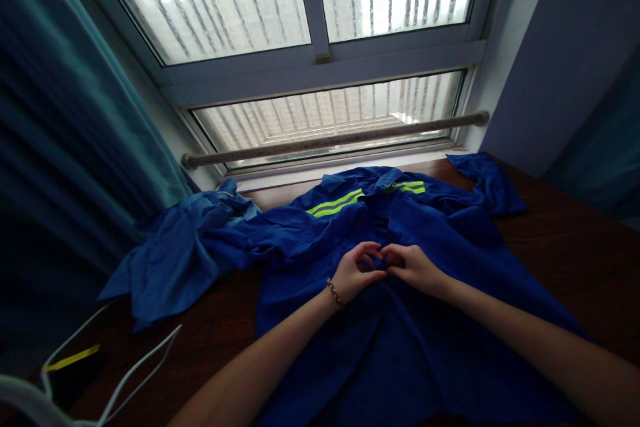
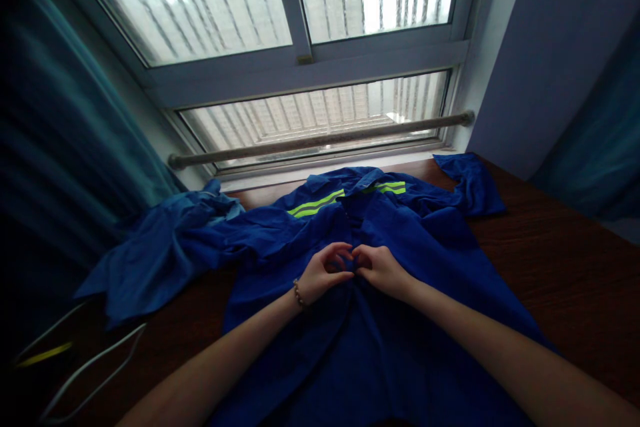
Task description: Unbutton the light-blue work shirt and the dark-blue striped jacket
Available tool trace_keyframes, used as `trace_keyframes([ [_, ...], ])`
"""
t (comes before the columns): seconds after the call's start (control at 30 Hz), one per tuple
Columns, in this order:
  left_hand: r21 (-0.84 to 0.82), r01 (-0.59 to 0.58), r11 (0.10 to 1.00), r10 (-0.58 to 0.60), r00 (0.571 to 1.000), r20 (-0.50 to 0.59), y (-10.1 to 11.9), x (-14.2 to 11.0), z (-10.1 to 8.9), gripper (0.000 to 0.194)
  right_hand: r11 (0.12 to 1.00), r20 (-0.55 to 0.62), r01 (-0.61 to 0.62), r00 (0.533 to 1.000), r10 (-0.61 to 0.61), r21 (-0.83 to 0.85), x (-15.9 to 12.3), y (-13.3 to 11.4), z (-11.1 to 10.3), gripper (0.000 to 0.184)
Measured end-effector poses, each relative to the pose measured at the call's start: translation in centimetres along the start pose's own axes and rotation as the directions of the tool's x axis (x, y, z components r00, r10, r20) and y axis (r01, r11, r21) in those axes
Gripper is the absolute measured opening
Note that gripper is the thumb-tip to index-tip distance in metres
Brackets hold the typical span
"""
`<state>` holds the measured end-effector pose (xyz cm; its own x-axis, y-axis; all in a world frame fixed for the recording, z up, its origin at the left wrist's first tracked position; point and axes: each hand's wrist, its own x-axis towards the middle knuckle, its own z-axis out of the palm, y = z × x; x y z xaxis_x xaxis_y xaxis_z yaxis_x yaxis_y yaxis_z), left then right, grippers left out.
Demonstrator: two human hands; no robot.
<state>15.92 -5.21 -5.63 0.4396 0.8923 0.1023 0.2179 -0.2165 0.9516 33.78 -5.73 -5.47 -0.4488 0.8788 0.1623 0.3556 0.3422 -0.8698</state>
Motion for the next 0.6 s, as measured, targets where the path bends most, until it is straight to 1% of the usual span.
trace_keyframes([
  [0.07, 0.231, -0.106, 0.967, 0.102, 0.994, 0.032, -0.1, 0.0, -0.5, 0.09, 0.997, 0.001, -0.048, 0.999, 0.048, 0.056, 0.3, 0.2, -0.5, 0.02],
  [0.1, 0.332, -0.147, 0.932, 0.136, 0.989, 0.057, -0.2, 0.0, -0.7, 0.102, 0.995, -0.006, -0.069, 0.998, 0.07, 0.073, 0.4, 0.3, -0.7, 0.019],
  [0.13, 0.413, -0.174, 0.894, 0.151, 0.985, 0.087, -0.4, 0.0, -0.9, 0.109, 0.992, -0.014, -0.087, 0.996, 0.089, 0.088, 0.5, 0.3, -0.9, 0.019],
  [0.2, 0.513, -0.189, 0.837, 0.136, 0.981, 0.139, -0.9, -0.1, -1.1, 0.113, 0.985, -0.038, -0.11, 0.993, 0.116, 0.13, 0.7, 0.1, -1.3, 0.021],
  [0.27, 0.556, -0.183, 0.811, 0.109, 0.981, 0.163, -1.2, -0.1, -1.1, 0.112, 0.976, -0.088, -0.108, 0.988, 0.126, 0.191, 0.9, -0.2, -2.1, 0.024],
  [0.33, 0.591, -0.177, 0.787, 0.114, 0.983, 0.141, -1.1, -0.1, -1.1, 0.113, 0.971, -0.202, -0.071, 0.972, 0.118, 0.227, 1.1, -0.5, -3.5, 0.025],
  [0.4, 0.664, -0.154, 0.731, 0.152, 0.986, 0.061, -0.9, 0.0, -1.5, 0.112, 0.983, -0.335, -0.036, 0.937, 0.095, 0.179, 1.3, -0.3, -5.6, 0.026],
  [0.43, 0.717, -0.119, 0.687, 0.176, 0.984, -0.005, -0.7, 0.2, -1.8, 0.11, 0.994, -0.381, -0.039, 0.921, 0.077, 0.107, 1.3, 0.1, -6.9, 0.025],
  [0.47, 0.768, -0.059, 0.638, 0.197, 0.976, -0.088, -0.7, 0.4, -2.3, 0.107, 0.998, -0.405, -0.064, 0.913, 0.057, -0.004, 1.4, 0.7, -8.1, 0.026],
  [0.5, 0.806, 0.021, 0.592, 0.21, 0.961, -0.18, -0.7, 0.6, -2.9, 0.105, 0.983, -0.409, -0.111, 0.912, 0.043, -0.143, 1.4, 1.4, -9.2, 0.029],
  [0.53, 0.821, 0.113, 0.559, 0.206, 0.941, -0.27, -0.8, 0.9, -3.5, 0.103, 0.941, -0.396, -0.176, 0.917, 0.05, -0.29, 1.3, 2.2, -10.2, 0.035],
  [0.57, 0.813, 0.204, 0.545, 0.176, 0.92, -0.35, -1.0, 1.2, -4.2, 0.104, 0.871, -0.378, -0.251, 0.922, 0.083, -0.421, 1.3, 3.0, -10.8, 0.042],
  [0.6, 0.788, 0.284, 0.546, 0.121, 0.904, -0.409, -1.2, 1.4, -4.8, 0.105, 0.79, -0.36, -0.319, 0.923, 0.134, -0.524, 1.2, 3.7, -11.2, 0.05],
])
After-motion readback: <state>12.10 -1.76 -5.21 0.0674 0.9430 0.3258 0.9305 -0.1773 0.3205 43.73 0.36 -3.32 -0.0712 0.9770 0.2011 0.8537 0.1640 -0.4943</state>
